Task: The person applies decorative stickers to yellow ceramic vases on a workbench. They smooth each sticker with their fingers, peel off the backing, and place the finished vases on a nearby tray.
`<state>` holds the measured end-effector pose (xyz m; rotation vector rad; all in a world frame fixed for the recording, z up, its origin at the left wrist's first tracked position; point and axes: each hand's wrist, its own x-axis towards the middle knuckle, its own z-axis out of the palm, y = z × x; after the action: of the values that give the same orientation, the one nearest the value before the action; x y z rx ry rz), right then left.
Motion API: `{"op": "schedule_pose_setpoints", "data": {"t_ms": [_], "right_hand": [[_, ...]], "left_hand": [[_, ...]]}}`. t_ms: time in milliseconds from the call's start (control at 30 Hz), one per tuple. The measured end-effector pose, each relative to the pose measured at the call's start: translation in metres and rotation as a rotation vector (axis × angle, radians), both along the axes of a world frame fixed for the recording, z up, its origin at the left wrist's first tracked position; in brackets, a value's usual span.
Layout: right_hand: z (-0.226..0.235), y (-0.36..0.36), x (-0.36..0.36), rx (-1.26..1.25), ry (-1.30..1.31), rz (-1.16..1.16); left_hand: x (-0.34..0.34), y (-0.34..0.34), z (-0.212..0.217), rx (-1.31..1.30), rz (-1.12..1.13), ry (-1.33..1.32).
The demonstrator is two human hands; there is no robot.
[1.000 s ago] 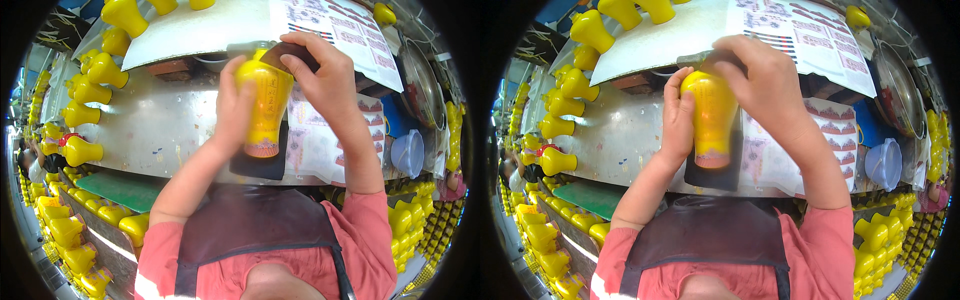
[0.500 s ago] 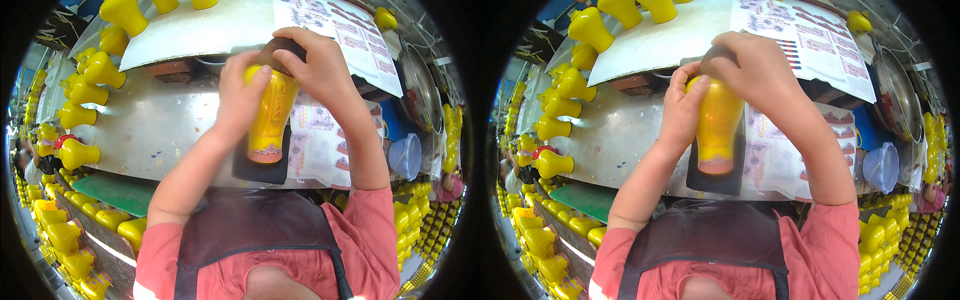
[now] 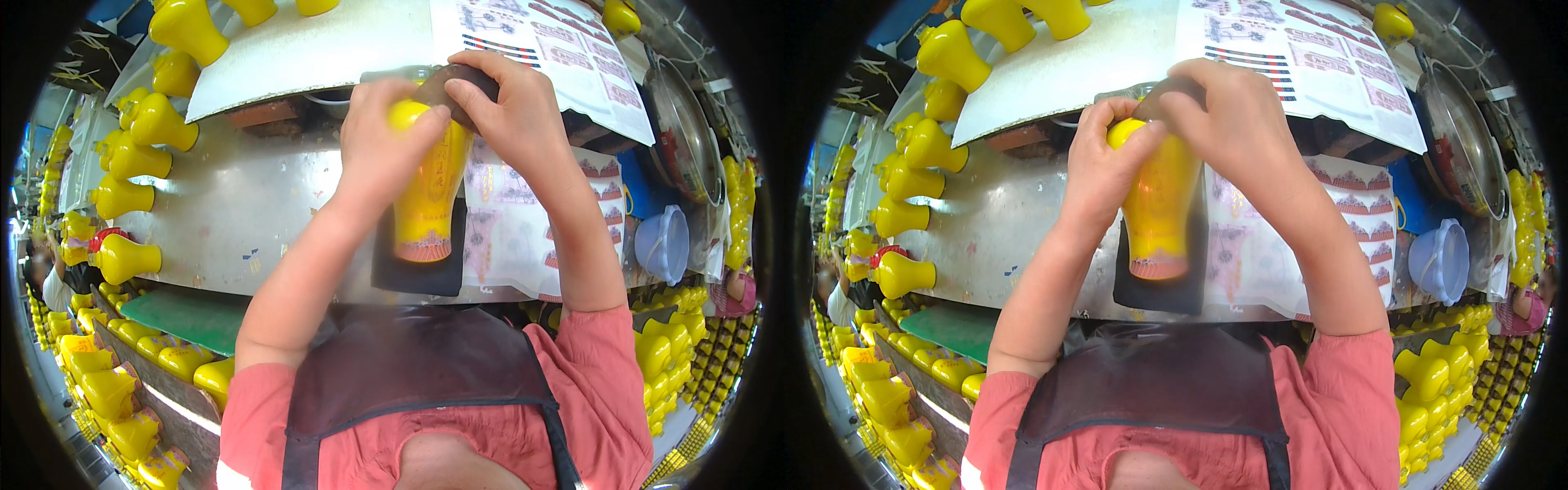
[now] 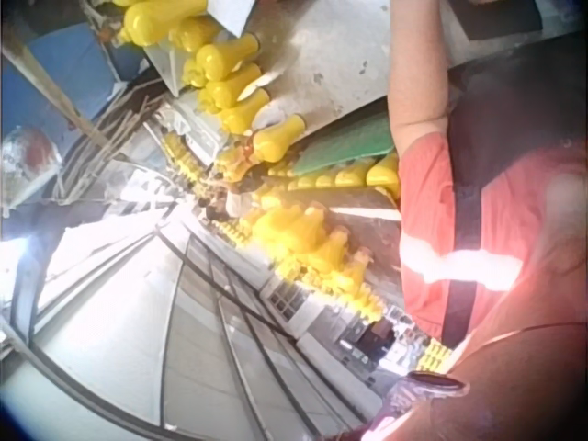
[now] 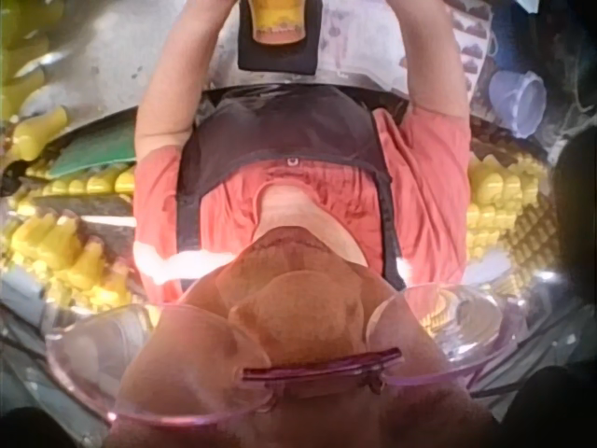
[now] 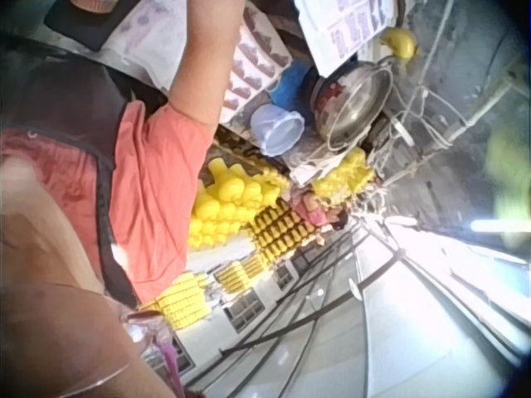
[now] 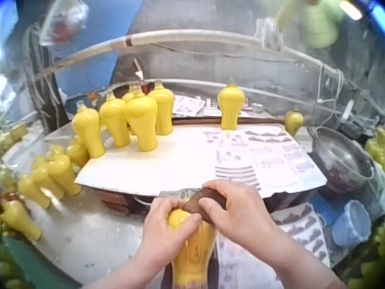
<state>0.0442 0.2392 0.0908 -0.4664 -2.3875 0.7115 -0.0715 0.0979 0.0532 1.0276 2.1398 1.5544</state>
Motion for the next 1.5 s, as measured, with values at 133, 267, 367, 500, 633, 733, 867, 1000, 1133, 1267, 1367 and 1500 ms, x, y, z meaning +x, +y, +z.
{"op": "schedule_pose_setpoints", "data": {"t_ms": [133, 267, 367, 500, 633, 733, 867, 1000, 1133, 1267, 1367, 1500], "right_hand": [[-0.003, -0.001, 0.003, 0.103, 0.088, -0.076], [-0.004, -0.027, 0.026, 0.26, 0.172, -0.035], [-0.01, -0.049, 0.043, 0.498, 0.212, 0.292], [-0.014, -0.062, 0.05, 0.509, 0.145, 0.282], [-0.013, -0.081, 0.04, 0.51, 0.133, 0.44], [-0.018, -0.084, 0.045, 0.351, 0.151, 0.55], [-0.04, -0.059, 0.064, 0.131, 0.312, 0.173], [-0.064, -0.07, 0.086, -0.054, 0.245, 0.379], [-0.067, -0.079, 0.1, -0.395, 0.21, 0.297], [-0.065, -0.061, 0.094, -1.09, 0.225, 0.136], [-0.067, -0.056, 0.079, -0.967, 0.05, 0.015], [-0.073, -0.069, 0.058, -0.754, -0.106, -0.047]], "left_hand": [[-0.005, 0.004, -0.004, 0.047, 0.007, 0.037], [-0.011, 0.005, -0.011, 0.097, 0.006, 0.03], [-0.017, 0.006, -0.01, 0.164, -0.028, -0.115], [-0.019, 0.006, -0.003, 0.193, -0.031, -0.445], [-0.014, -0.005, 0.004, 0.195, -0.074, -0.393], [-0.008, -0.006, -0.001, 0.115, -0.104, 0.242], [-0.002, -0.004, -0.018, 0.13, -0.026, 0.229], [-0.006, 0.0, -0.034, 0.27, -0.022, 0.051], [-0.01, -0.001, -0.042, 0.321, -0.061, -0.092], [-0.004, -0.008, -0.038, 0.355, -0.073, -0.187], [0.019, -0.021, -0.035, 0.342, -0.011, -0.306], [0.036, -0.046, -0.04, 0.077, -0.096, -0.068]]}}
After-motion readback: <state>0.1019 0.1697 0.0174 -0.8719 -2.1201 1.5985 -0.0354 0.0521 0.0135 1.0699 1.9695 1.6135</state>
